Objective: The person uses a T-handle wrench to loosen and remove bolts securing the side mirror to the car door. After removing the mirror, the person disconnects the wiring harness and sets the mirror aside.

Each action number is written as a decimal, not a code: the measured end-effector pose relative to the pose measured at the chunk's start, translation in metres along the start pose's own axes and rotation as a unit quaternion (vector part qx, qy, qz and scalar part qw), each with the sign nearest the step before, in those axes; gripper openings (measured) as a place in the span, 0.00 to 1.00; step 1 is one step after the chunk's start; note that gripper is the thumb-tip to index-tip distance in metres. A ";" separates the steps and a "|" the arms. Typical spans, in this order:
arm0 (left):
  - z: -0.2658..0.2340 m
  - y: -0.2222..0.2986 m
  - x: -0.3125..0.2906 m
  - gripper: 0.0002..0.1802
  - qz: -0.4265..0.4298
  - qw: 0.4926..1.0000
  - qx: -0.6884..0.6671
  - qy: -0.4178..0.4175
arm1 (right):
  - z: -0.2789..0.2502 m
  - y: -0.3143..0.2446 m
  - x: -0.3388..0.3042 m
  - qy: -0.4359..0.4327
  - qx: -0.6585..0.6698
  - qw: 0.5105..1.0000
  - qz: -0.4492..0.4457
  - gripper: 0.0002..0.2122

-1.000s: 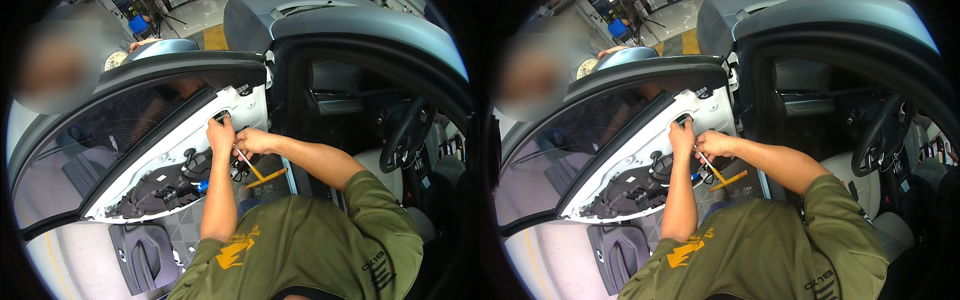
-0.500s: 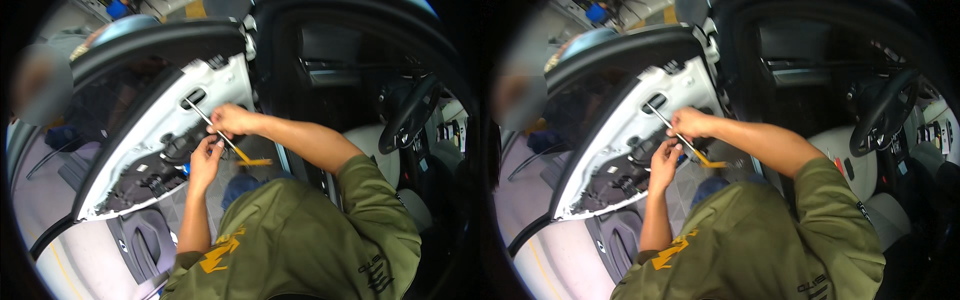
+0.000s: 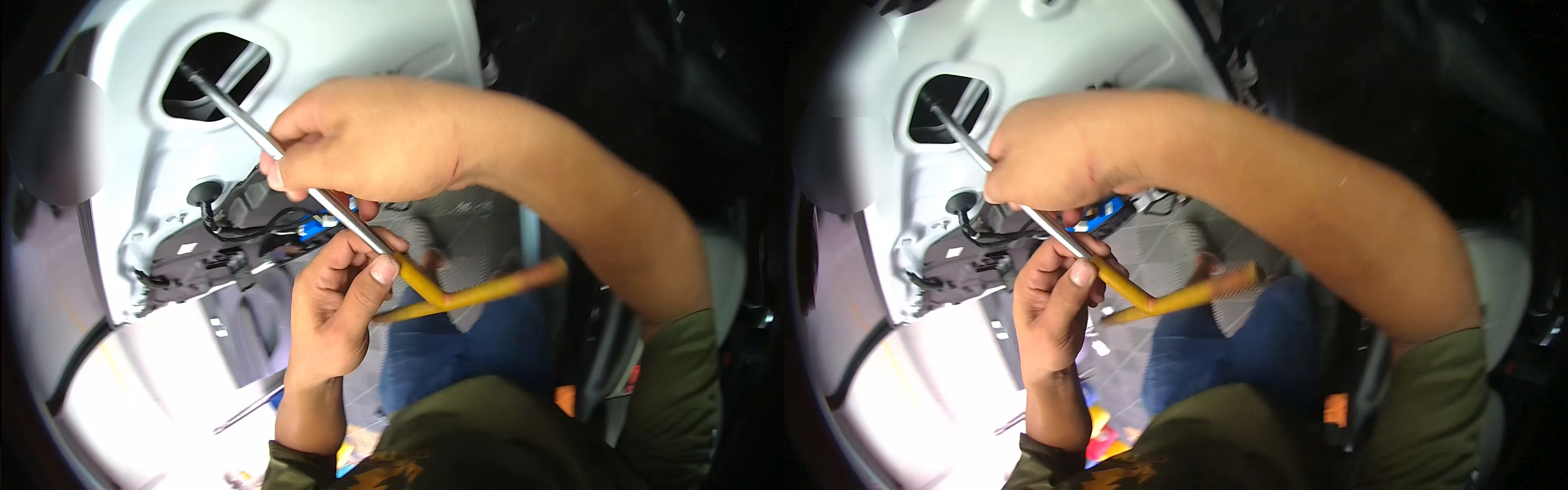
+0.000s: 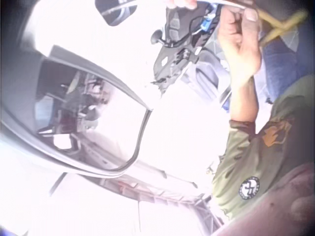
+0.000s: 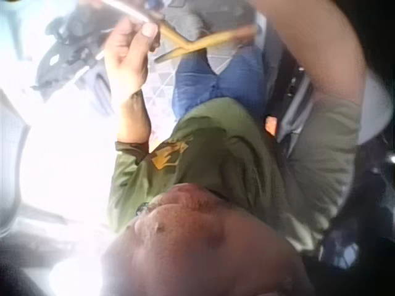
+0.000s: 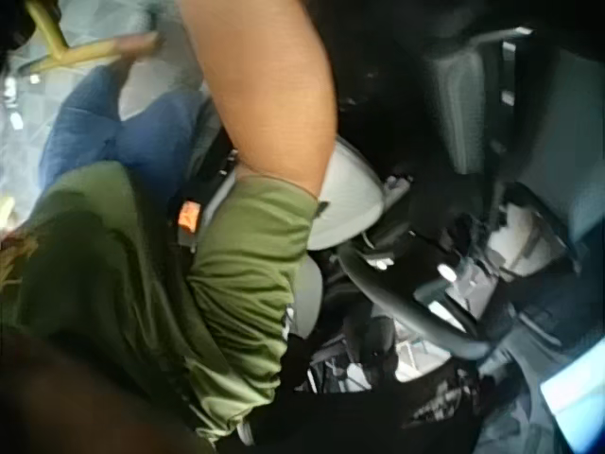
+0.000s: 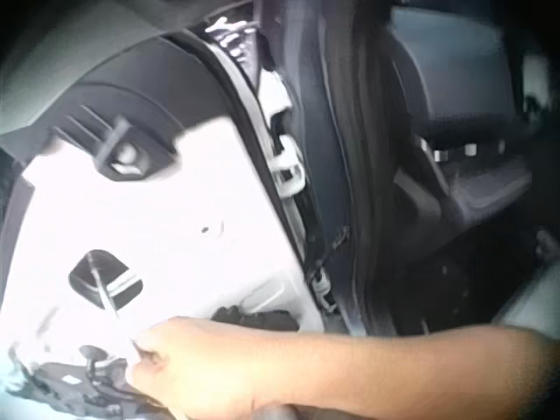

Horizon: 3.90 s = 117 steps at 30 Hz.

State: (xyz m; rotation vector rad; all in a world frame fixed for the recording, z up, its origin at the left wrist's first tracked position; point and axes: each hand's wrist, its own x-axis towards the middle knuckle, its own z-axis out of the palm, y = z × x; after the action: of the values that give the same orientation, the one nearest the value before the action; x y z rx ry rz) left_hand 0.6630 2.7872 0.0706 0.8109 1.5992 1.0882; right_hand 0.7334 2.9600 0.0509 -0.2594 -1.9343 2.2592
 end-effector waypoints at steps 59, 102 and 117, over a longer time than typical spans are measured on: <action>-0.116 0.050 -0.080 0.09 -0.083 0.899 -0.426 -0.062 | 0.131 -0.144 0.090 0.131 0.501 0.848 -0.112 0.04; -0.095 0.063 -0.097 0.10 -0.091 0.923 -0.373 0.000 | 0.119 -0.128 0.064 0.084 0.338 0.932 -0.098 0.08; -0.081 0.070 -0.105 0.07 -0.056 0.909 -0.413 0.005 | 0.123 -0.141 0.052 0.182 0.202 0.959 -0.077 0.06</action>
State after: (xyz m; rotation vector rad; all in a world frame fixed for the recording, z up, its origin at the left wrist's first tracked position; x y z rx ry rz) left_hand 0.6141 2.6981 0.1812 0.1368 1.0054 1.5125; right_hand 0.6552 2.8751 0.2074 -0.4173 -1.2412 2.2448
